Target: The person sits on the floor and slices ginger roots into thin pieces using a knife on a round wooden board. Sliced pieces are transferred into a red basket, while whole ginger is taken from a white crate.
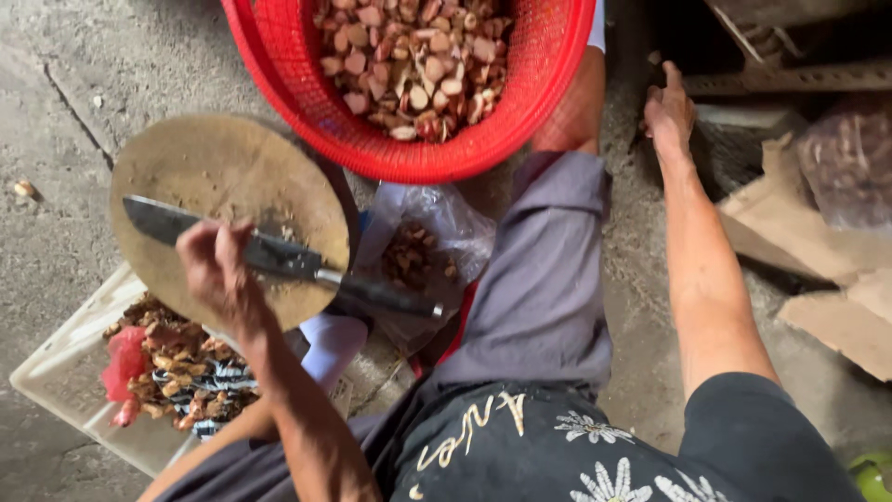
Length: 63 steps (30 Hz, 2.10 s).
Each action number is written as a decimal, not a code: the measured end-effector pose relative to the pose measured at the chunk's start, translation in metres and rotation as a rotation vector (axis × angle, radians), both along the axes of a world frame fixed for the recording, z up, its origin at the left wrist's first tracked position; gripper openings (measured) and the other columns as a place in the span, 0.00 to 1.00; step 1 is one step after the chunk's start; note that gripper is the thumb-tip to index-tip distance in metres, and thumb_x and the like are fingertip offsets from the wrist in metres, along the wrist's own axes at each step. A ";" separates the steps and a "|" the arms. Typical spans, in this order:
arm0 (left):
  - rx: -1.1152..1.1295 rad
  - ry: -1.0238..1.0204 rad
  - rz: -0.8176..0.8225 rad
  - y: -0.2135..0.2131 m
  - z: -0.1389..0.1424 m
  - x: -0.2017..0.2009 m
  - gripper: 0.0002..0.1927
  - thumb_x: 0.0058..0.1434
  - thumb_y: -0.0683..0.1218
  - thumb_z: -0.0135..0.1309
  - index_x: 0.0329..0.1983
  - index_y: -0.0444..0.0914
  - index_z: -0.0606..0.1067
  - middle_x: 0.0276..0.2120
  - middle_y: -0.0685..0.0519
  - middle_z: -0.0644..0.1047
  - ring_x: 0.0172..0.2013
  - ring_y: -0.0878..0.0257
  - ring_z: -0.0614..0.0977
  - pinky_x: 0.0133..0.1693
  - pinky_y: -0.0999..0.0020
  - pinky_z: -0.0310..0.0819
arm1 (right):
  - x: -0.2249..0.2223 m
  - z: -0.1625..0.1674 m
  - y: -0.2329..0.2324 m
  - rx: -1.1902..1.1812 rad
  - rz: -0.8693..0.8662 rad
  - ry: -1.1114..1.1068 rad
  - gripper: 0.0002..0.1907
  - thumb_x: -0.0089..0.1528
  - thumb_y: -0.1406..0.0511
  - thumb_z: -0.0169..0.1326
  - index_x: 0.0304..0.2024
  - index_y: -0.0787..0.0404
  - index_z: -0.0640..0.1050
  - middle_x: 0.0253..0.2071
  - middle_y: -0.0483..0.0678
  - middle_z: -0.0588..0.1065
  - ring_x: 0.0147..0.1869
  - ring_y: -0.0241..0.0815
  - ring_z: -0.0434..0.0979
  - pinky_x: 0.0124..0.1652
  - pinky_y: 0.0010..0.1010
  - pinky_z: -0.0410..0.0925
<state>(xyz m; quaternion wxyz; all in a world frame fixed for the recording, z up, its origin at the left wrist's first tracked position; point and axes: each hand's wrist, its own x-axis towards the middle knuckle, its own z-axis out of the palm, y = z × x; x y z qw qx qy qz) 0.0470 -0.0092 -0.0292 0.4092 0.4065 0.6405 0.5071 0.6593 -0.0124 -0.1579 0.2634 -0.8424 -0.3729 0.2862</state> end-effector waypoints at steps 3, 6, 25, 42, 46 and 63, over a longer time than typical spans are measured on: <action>0.037 -0.021 0.053 -0.005 0.006 -0.011 0.05 0.76 0.39 0.52 0.51 0.33 0.70 0.46 0.48 0.76 0.48 0.57 0.84 0.58 0.60 0.83 | 0.012 -0.021 0.036 -0.128 -0.116 -0.116 0.23 0.70 0.57 0.47 0.64 0.59 0.71 0.32 0.55 0.76 0.31 0.51 0.75 0.29 0.43 0.68; -0.019 0.110 0.095 -0.030 0.020 -0.028 0.04 0.78 0.38 0.51 0.52 0.32 0.70 0.47 0.47 0.77 0.47 0.57 0.84 0.58 0.62 0.81 | 0.022 -0.039 0.055 -0.238 -0.154 -0.225 0.24 0.70 0.51 0.47 0.62 0.58 0.72 0.34 0.63 0.78 0.37 0.65 0.76 0.35 0.56 0.69; -0.166 0.999 -0.089 -0.119 0.098 -0.105 0.03 0.76 0.38 0.56 0.49 0.33 0.75 0.44 0.43 0.80 0.47 0.54 0.83 0.56 0.65 0.75 | -0.006 0.010 0.033 0.449 -0.009 0.129 0.09 0.79 0.64 0.46 0.55 0.63 0.71 0.33 0.44 0.68 0.30 0.30 0.70 0.32 0.26 0.66; 0.359 0.730 -0.543 -0.090 0.155 0.069 0.13 0.59 0.41 0.57 0.48 0.39 0.74 0.41 0.48 0.78 0.41 0.51 0.81 0.43 0.55 0.73 | -0.302 0.168 -0.010 0.472 1.106 -0.408 0.23 0.66 0.62 0.56 0.63 0.60 0.73 0.52 0.55 0.74 0.49 0.57 0.77 0.45 0.46 0.72; 0.581 0.704 -0.399 -0.091 0.133 0.118 0.11 0.64 0.43 0.51 0.50 0.43 0.73 0.41 0.50 0.76 0.42 0.52 0.81 0.47 0.56 0.76 | -0.353 0.139 -0.076 0.323 1.236 -0.303 0.33 0.64 0.62 0.57 0.72 0.59 0.67 0.60 0.58 0.70 0.60 0.60 0.70 0.56 0.51 0.66; -0.057 0.316 0.838 -0.165 -0.022 -0.205 0.14 0.65 0.54 0.48 0.51 0.47 0.72 0.46 0.48 0.79 0.40 0.56 0.83 0.38 0.56 0.80 | -0.340 0.120 -0.078 0.160 1.257 -0.450 0.33 0.72 0.61 0.58 0.76 0.59 0.62 0.51 0.61 0.73 0.52 0.66 0.77 0.47 0.52 0.71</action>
